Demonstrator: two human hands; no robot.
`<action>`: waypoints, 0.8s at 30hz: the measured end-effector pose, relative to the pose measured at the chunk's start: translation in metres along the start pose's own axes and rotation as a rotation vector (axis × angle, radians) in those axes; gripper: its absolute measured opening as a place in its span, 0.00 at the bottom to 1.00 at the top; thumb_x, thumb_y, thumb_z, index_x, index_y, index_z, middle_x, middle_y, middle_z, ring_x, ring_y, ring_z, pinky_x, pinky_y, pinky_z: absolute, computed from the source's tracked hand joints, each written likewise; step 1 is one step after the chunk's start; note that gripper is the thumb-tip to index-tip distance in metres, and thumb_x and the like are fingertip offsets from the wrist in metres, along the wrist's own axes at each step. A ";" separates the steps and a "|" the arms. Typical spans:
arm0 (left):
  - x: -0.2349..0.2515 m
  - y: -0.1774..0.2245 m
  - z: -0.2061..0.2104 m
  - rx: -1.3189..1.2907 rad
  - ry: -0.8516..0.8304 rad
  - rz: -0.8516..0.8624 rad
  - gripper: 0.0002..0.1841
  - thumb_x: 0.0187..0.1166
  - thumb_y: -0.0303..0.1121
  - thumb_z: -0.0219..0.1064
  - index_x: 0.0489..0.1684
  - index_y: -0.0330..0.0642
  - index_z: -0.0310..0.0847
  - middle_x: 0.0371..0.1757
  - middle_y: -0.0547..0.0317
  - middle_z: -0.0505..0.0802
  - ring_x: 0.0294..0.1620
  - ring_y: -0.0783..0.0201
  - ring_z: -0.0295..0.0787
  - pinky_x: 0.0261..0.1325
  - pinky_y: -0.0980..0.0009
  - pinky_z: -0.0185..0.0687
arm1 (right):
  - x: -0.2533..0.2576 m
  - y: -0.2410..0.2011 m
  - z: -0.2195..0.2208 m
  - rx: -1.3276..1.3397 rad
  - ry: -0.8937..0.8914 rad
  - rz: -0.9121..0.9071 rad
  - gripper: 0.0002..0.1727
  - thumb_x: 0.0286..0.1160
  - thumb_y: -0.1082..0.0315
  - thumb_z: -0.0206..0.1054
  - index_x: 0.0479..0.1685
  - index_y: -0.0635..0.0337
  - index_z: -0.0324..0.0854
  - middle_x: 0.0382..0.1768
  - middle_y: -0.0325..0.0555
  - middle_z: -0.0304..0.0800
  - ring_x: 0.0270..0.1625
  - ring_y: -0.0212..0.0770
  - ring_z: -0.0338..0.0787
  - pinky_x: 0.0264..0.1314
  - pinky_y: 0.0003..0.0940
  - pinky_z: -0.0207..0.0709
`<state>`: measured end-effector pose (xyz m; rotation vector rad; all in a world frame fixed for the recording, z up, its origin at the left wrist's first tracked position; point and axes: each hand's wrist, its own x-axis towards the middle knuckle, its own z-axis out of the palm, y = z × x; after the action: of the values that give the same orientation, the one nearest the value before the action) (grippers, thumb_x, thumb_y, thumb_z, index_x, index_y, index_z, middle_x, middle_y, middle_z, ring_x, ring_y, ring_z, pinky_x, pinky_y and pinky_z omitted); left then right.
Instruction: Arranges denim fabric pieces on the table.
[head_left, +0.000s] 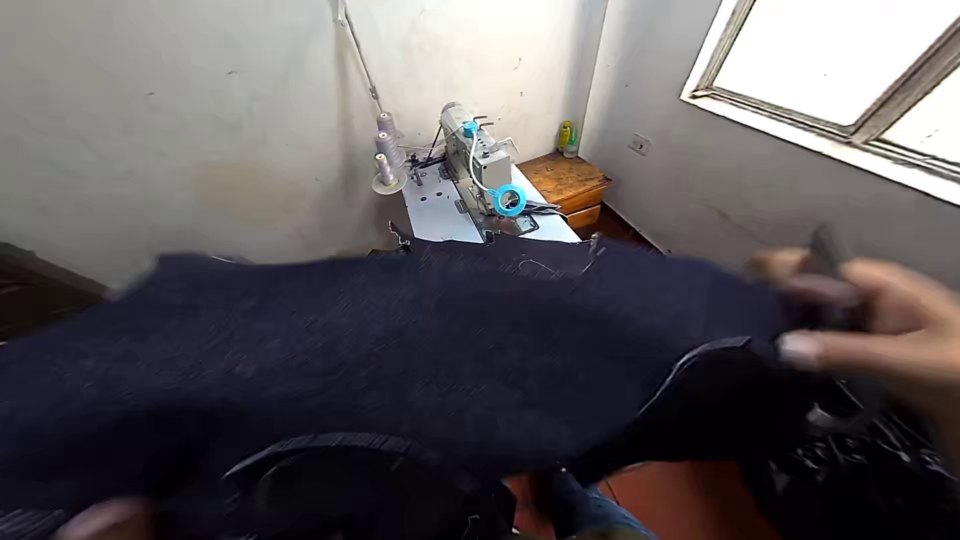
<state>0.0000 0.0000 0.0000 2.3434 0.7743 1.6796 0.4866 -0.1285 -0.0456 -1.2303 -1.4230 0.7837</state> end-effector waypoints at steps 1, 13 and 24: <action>0.002 -0.007 0.024 0.021 0.024 -0.053 0.11 0.88 0.40 0.61 0.36 0.62 0.90 0.42 0.92 0.93 0.49 0.92 0.87 0.55 0.87 0.81 | 0.017 -0.027 -0.018 -0.129 0.107 0.075 0.15 0.51 0.81 0.74 0.32 0.49 0.81 0.28 0.30 0.87 0.27 0.23 0.84 0.28 0.18 0.78; 0.008 -0.122 0.253 0.678 -0.582 -0.871 0.25 0.94 0.42 0.51 0.40 0.28 0.84 0.34 0.33 0.90 0.46 0.35 0.92 0.54 0.37 0.82 | 0.199 0.199 0.040 -0.755 0.023 0.316 0.25 0.73 0.56 0.77 0.56 0.69 0.82 0.44 0.71 0.88 0.49 0.73 0.89 0.47 0.73 0.79; -0.065 -0.140 0.167 0.572 -0.166 -0.358 0.22 0.90 0.42 0.52 0.35 0.34 0.85 0.28 0.53 0.88 0.29 0.61 0.88 0.35 0.62 0.87 | 0.124 0.150 0.237 -0.672 -0.150 -0.099 0.39 0.51 0.33 0.79 0.48 0.59 0.82 0.80 0.39 0.81 0.78 0.57 0.82 0.39 0.49 0.90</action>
<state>0.0933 0.1157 -0.1719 2.4224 1.6979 1.2061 0.3087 0.0640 -0.2050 -1.6044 -1.9430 0.3310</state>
